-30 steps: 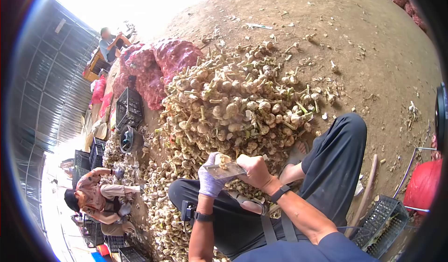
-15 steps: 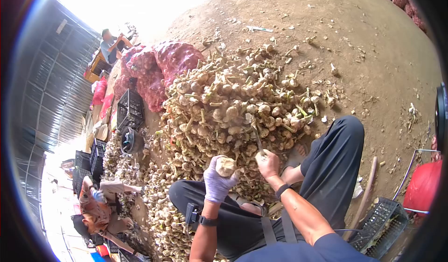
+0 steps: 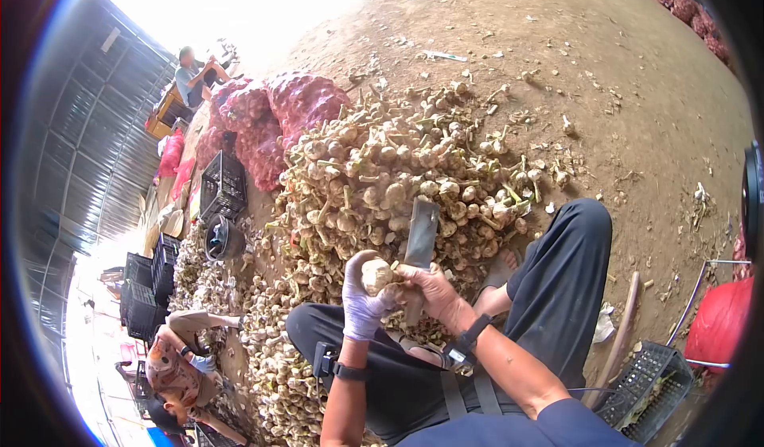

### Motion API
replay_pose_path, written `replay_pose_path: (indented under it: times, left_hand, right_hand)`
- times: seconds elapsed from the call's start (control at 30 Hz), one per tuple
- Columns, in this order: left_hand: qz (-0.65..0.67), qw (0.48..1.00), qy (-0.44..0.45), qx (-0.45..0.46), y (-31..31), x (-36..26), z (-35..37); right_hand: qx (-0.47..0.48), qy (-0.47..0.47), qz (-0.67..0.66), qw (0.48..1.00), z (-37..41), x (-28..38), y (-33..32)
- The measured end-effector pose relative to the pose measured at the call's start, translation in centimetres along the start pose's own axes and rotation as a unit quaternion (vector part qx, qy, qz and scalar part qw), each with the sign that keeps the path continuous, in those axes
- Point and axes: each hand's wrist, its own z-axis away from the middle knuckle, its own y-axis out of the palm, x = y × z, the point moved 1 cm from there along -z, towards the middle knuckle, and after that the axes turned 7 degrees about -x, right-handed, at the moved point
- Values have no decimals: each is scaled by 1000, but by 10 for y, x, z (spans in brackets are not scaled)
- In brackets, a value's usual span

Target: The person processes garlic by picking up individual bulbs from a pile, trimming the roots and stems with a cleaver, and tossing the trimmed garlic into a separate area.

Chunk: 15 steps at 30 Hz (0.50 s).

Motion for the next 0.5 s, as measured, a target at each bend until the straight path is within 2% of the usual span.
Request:
replay_pose_path:
  times: [0.07,0.13,0.17,0.27,0.3,0.33,0.47,0.5]
  left_hand:
    - [-161,979,119,-34,0,-1,-3]
    - [-334,927,170,-17,4,-8,-5]
    - [-330,923,195,-20,3,-4,-6]
    - [-161,985,23,-64,-2,5,-6]
    - [-49,994,-54,-78,-4,8,-6]
    - [-8,994,-76,-77,-12,20,-9]
    - [63,989,-120,-55,-10,13,-8]
    - [77,988,-129,-44,-8,10,-6]
  right_hand:
    - [-23,-52,51,997,2,14,1]
    - [-22,-119,95,988,4,21,7]
    - [-26,-152,141,978,4,22,7]
    - [-23,-234,256,938,6,24,8]
    - [-28,-257,288,922,7,22,10]
    - [-31,-280,320,905,8,20,10]
    - [-84,-414,512,748,12,18,19]
    - [-96,-420,509,745,13,17,23]
